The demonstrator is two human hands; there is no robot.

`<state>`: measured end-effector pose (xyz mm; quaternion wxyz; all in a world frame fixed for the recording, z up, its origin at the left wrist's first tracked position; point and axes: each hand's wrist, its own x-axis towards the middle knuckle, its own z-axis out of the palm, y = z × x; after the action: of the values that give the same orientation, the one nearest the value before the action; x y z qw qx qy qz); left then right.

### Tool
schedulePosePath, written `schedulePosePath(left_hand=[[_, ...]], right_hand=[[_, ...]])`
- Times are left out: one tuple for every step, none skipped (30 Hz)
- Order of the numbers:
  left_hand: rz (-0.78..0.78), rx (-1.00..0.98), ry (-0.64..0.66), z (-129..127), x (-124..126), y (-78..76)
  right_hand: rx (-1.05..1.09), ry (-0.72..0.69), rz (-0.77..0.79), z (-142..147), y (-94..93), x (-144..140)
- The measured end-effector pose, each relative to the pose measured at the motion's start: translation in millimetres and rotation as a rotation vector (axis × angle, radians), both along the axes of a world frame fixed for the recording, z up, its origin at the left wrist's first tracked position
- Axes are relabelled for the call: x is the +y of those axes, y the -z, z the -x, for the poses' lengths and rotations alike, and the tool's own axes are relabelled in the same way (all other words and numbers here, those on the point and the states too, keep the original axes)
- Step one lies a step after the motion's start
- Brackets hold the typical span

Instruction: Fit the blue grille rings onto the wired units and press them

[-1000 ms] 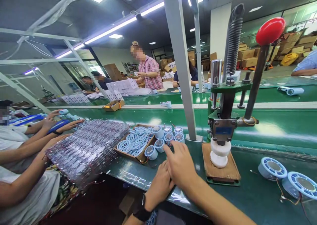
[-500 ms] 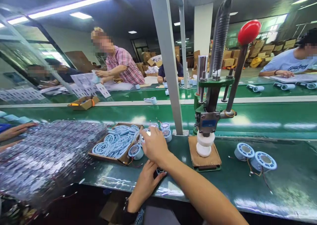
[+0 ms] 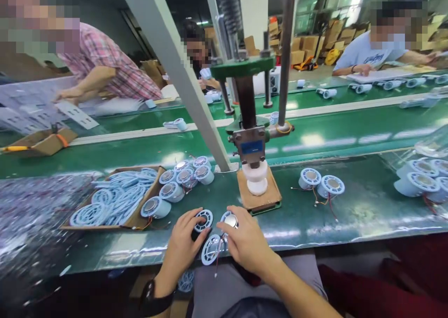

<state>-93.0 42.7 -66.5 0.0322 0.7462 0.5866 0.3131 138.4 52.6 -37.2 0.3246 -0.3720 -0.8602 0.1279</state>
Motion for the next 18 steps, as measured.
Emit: schedulePosePath(left_hand=[[0.012,0.006,-0.026,-2.1,-2.7,0.1],[0.023,0.012,-0.047,-3.7,-6.0,0.0],[0.033,0.015,-0.062,-4.9,-9.7,-0.5],[0.041,0.019,-0.067,-5.8,-13.7,-1.4],[0.052,0.024,-0.057,-6.6,-17.8,-2.7],[0.065,0.03,-0.038,-7.1,-21.4,-4.2],[0.08,0.037,-0.014,-7.5,-24.3,-5.8],[0.097,0.04,0.004,-7.7,-26.0,-7.2],[0.112,0.036,0.01,-7.7,-26.4,-8.4],[0.123,0.027,0.003,-7.3,-25.2,-9.4],[0.127,0.016,-0.016,-6.7,-22.8,-10.2],[0.125,0.004,-0.042,-5.8,-19.4,-10.7],[0.12,-0.006,-0.066,-4.8,-15.5,-11.1],[0.113,-0.01,-0.083,-3.9,-11.3,-11.5],[0.106,-0.012,-0.091,-3.2,-7.5,-11.7],[0.102,-0.014,-0.092,-2.7,-4.2,-11.9],[0.1,-0.017,-0.087,-2.5,-1.7,-12.1],[0.099,-0.019,-0.079,-2.5,0.0,-12.2]], right_hand=[[0.01,0.002,0.0,1.2,1.5,0.3],[0.018,0.001,-0.002,2.4,3.0,0.9],[0.024,0.002,-0.007,3.6,4.4,1.6],[0.029,0.003,-0.013,4.6,5.8,2.6],[0.033,0.006,-0.021,5.7,7.2,3.7],[0.036,0.011,-0.029,6.8,8.4,4.8],[0.039,0.017,-0.039,7.8,9.4,5.9],[0.041,0.021,-0.05,8.7,10.2,7.0],[0.044,0.024,-0.062,9.4,10.6,7.8],[0.047,0.024,-0.072,9.7,10.6,8.3],[0.05,0.022,-0.081,9.5,10.3,8.3],[0.053,0.019,-0.09,8.7,9.6,7.8],[0.055,0.016,-0.101,7.4,8.9,6.8],[0.054,0.015,-0.113,5.8,8.1,5.3],[0.049,0.017,-0.126,4.0,7.4,3.6],[0.04,0.023,-0.141,2.4,7.1,2.0],[0.03,0.034,-0.156,1.5,7.2,0.6],[0.018,0.053,-0.171,1.5,7.6,-0.3]])
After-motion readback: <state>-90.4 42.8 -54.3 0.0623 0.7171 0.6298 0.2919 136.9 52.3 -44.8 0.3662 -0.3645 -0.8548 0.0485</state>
